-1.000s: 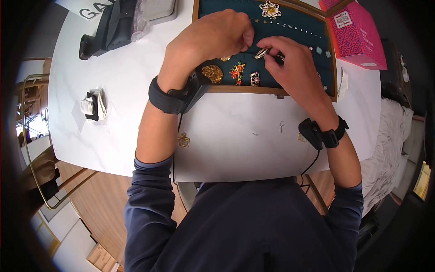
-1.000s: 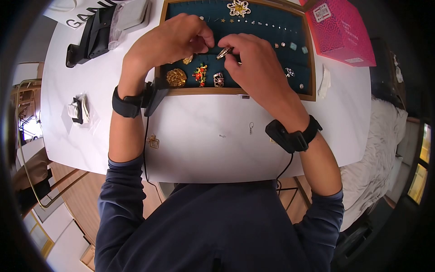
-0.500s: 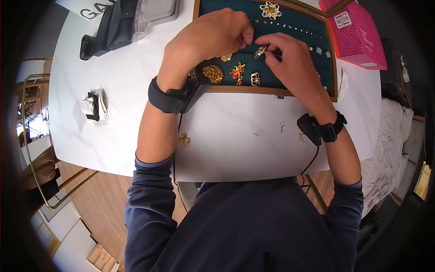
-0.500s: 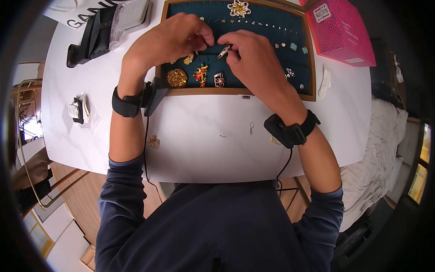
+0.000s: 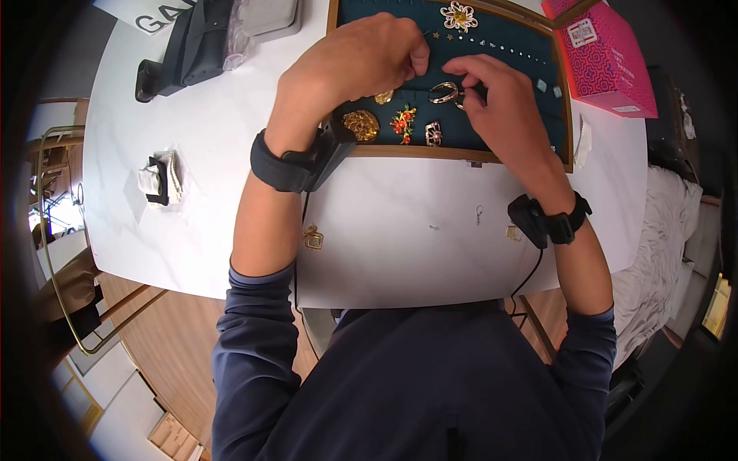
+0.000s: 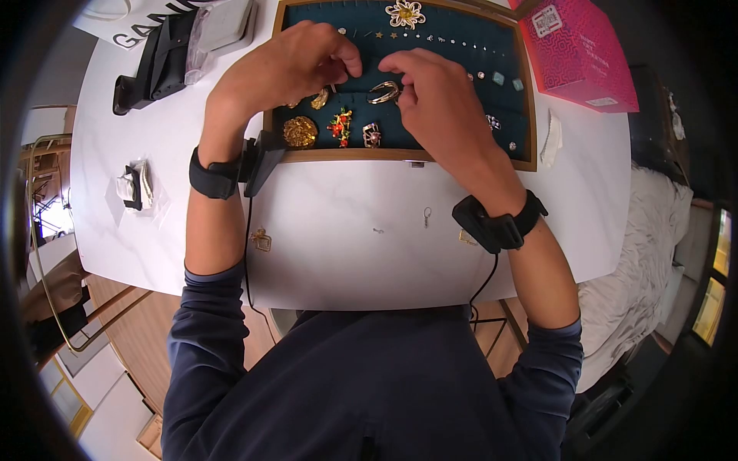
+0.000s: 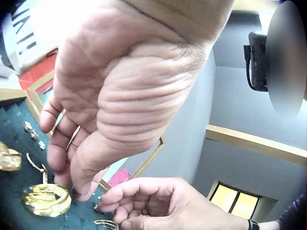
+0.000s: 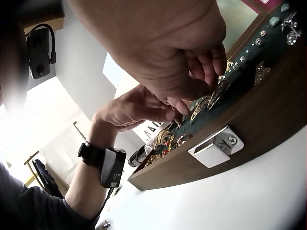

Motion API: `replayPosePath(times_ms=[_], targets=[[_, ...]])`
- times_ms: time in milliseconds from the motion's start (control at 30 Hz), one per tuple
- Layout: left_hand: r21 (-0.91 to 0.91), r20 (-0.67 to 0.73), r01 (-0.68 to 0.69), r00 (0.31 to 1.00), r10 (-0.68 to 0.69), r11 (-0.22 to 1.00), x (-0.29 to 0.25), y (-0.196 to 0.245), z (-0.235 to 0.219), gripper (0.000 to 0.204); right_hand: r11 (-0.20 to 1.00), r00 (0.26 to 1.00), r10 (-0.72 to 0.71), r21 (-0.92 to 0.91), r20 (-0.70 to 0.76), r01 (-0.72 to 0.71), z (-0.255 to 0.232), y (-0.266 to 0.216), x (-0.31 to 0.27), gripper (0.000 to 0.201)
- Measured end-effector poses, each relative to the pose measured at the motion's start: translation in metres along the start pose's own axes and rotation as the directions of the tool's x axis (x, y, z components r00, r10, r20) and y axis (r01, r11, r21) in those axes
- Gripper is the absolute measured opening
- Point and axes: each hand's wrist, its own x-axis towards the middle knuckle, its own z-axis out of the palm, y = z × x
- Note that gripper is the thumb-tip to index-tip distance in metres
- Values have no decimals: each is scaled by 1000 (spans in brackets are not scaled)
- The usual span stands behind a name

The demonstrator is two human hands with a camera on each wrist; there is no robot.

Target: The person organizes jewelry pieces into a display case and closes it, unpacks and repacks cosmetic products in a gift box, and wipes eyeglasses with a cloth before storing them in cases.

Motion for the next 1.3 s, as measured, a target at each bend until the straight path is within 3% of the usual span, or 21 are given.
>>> replayPosePath(times_ms=[133,233,333,500,567,700,800,833,900,1000,1100,1300], targets=[[-14,-11,-2,1000,2,1000,0,-1,2,11,1000,1000,18,6,0,-18,-8,1,0,34],[-5,-16,-16,1000,16,1000,1,2,2,11,997,998,-68,-50,-17,67,-10,6,0,32],[-37,16,14,1000,-13,999,2,14,2,11,998,999,-26,-54,-30,24,-20,4,-6,32],[-25,161,65,985,-61,998,10,22,12,16,987,990,99,-135,96,-86,-37,2,-23,35],[19,-87,-143,986,144,990,7,19,20,17,984,996,35,-180,79,-20,-33,10,-28,34],[29,-101,-180,978,182,983,14,25,28,15,959,991,-129,-251,23,131,-21,18,-30,30],[-45,-9,-158,987,158,986,17,25,30,12,962,995,-62,-260,74,79,-19,15,-26,27],[-102,-13,-131,991,131,986,16,23,30,10,963,997,-55,-260,63,69,-18,16,-26,27],[-155,-8,-109,994,109,982,16,23,26,9,955,982,-191,-231,-1,185,-14,19,-26,21],[-129,87,-75,992,87,989,19,23,19,9,987,993,-108,-114,48,113,-18,14,-22,17],[-187,105,-52,992,73,981,19,21,16,9,990,990,-138,-5,0,138,-18,13,-20,17],[-302,152,-59,982,109,951,18,13,15,18,992,992,-125,-5,-1,125,-14,14,-20,18]])
